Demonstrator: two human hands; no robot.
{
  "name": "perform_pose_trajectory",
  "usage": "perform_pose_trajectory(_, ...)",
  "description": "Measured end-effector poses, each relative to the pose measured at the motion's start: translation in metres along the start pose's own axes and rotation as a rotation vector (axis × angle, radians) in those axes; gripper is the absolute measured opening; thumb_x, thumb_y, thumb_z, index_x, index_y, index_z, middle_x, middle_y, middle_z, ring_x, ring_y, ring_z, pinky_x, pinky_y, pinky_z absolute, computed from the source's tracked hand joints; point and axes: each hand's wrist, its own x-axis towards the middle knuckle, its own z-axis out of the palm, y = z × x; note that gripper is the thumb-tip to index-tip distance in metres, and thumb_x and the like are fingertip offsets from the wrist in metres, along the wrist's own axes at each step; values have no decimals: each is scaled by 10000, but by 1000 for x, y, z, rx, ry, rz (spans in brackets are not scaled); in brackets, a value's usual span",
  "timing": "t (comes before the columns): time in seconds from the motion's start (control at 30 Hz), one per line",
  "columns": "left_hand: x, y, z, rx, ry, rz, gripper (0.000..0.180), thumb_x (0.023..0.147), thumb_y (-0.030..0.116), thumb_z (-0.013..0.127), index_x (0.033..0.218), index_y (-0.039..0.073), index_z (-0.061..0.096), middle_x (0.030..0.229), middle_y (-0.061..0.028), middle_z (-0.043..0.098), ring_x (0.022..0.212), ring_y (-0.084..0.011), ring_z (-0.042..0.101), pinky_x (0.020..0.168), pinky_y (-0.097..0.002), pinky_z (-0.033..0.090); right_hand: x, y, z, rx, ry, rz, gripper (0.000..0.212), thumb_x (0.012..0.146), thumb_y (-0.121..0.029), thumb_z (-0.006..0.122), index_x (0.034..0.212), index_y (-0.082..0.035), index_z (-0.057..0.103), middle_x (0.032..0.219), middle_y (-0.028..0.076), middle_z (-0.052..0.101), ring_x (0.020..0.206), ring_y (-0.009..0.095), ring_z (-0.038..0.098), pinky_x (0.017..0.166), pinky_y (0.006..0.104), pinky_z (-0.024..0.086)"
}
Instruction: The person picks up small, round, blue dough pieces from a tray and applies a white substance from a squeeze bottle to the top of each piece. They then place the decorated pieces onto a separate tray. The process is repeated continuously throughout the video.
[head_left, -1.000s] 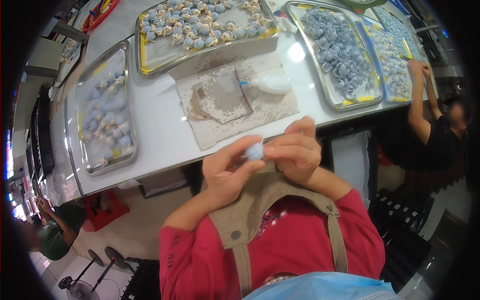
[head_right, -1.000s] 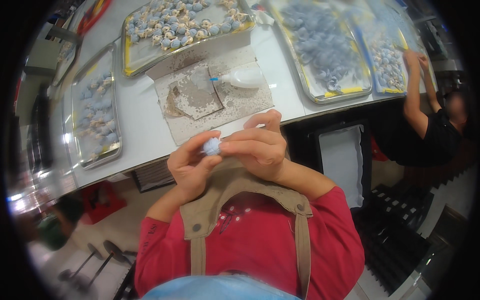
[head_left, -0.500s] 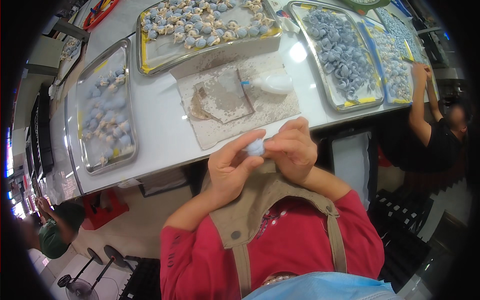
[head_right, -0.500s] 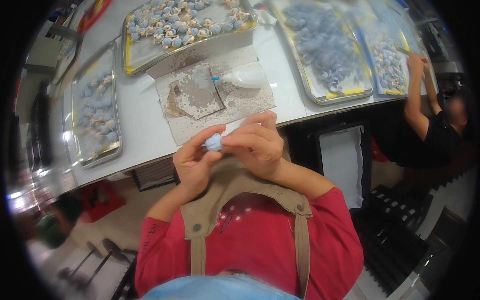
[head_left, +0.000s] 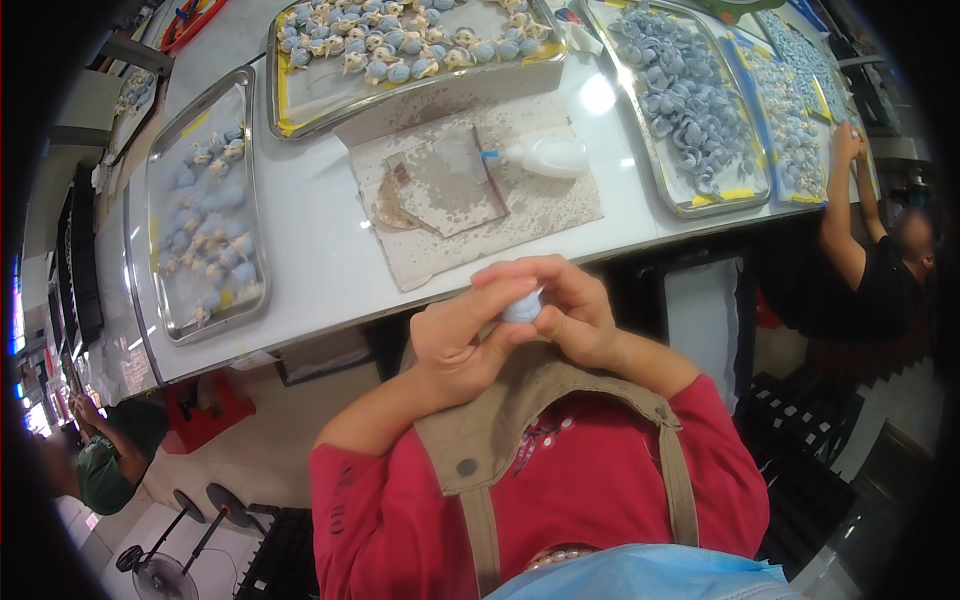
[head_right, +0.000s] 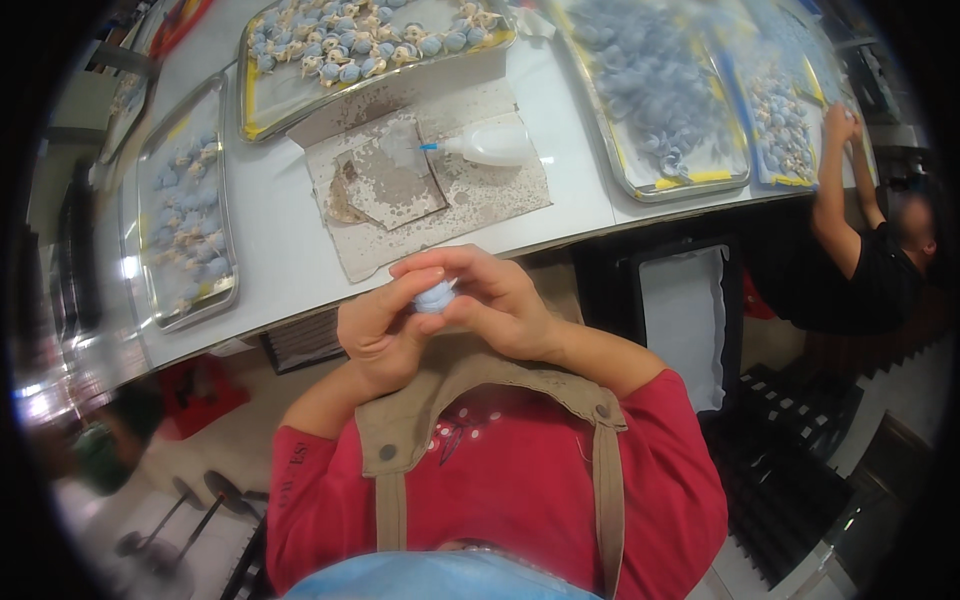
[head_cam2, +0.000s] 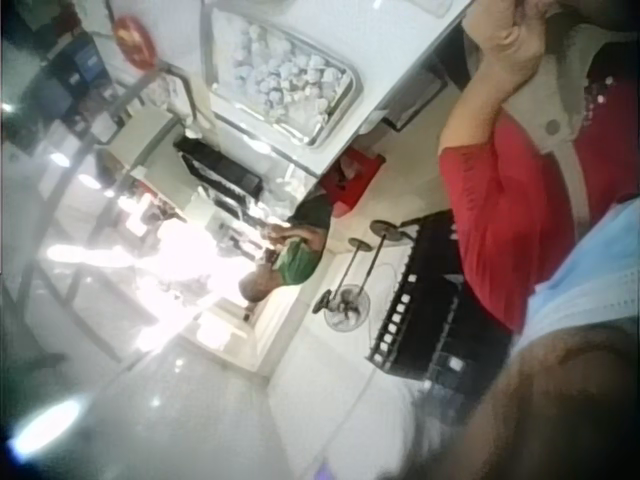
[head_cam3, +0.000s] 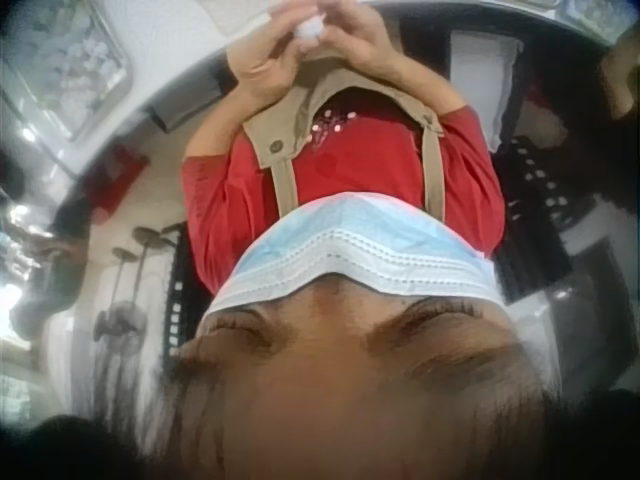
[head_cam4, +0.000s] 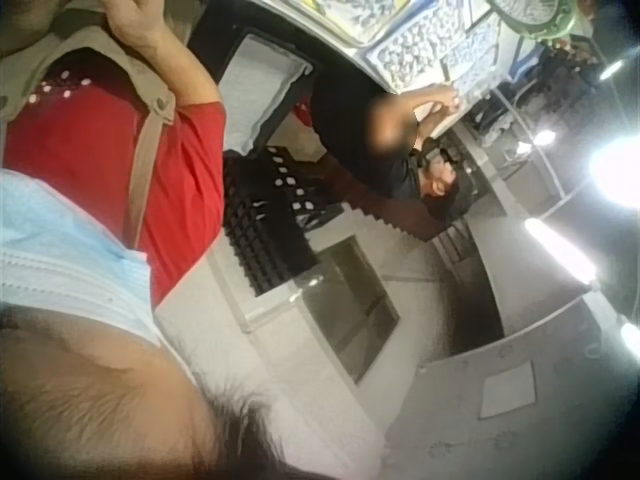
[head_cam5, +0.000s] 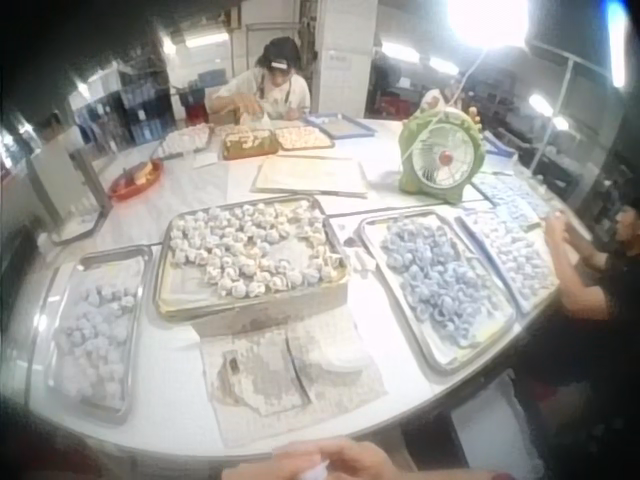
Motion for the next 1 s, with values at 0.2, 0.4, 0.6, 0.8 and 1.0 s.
perform_pose_trajectory(0.2, 1, 0, 3, 44, 0, 68, 329, 761, 95, 691, 1076, 49, 605, 960, -114, 649, 747, -223, 655, 645, -258, 509, -1, 0, 1, 35, -1, -11, 378, 870, -44, 503, 1231, 34, 420, 1253, 147, 482, 1123, 192, 487, 948, 311, 391)
perform_pose_trajectory(0.4, -1, -3, 2, 19, -4, 67, 326, 758, 108, 696, 1069, 62, 611, 940, -113, 651, 740, -221, 656, 637, -256, 506, -2, -1, 0, 15, 1, -17, 380, 854, 5, 501, 1225, 33, 426, 1256, 152, 483, 1124, 187, 489, 950, 311, 392)
perform_pose_trajectory(0.6, -4, -7, 1, 44, 10, 74, 311, 760, 134, 701, 1053, 69, 623, 884, -108, 654, 675, -202, 637, 598, -246, 483, -1, -3, 2, 26, 14, 0, 379, 843, 29, 500, 1216, 28, 431, 1254, 151, 487, 1126, 185, 490, 950, 314, 395)
perform_pose_trajectory(0.8, -4, -11, 4, -20, 7, 26, 309, 779, 137, 691, 1060, 36, 611, 920, -116, 650, 734, -169, 626, 651, -241, 481, -1, -1, -3, 48, 17, 20, 368, 848, 13, 506, 1210, 15, 436, 1260, 155, 485, 1135, 195, 485, 961, 330, 386)
perform_pose_trajectory(1.0, -3, -16, 7, -63, -48, 12, 362, 789, 123, 689, 1104, -16, 577, 1018, -136, 634, 876, -144, 606, 752, -244, 479, 0, 2, -12, 80, 15, 47, 450, 871, -241, 579, 1201, 27, 433, 1249, 209, 474, 1145, 238, 479, 973, 362, 376)
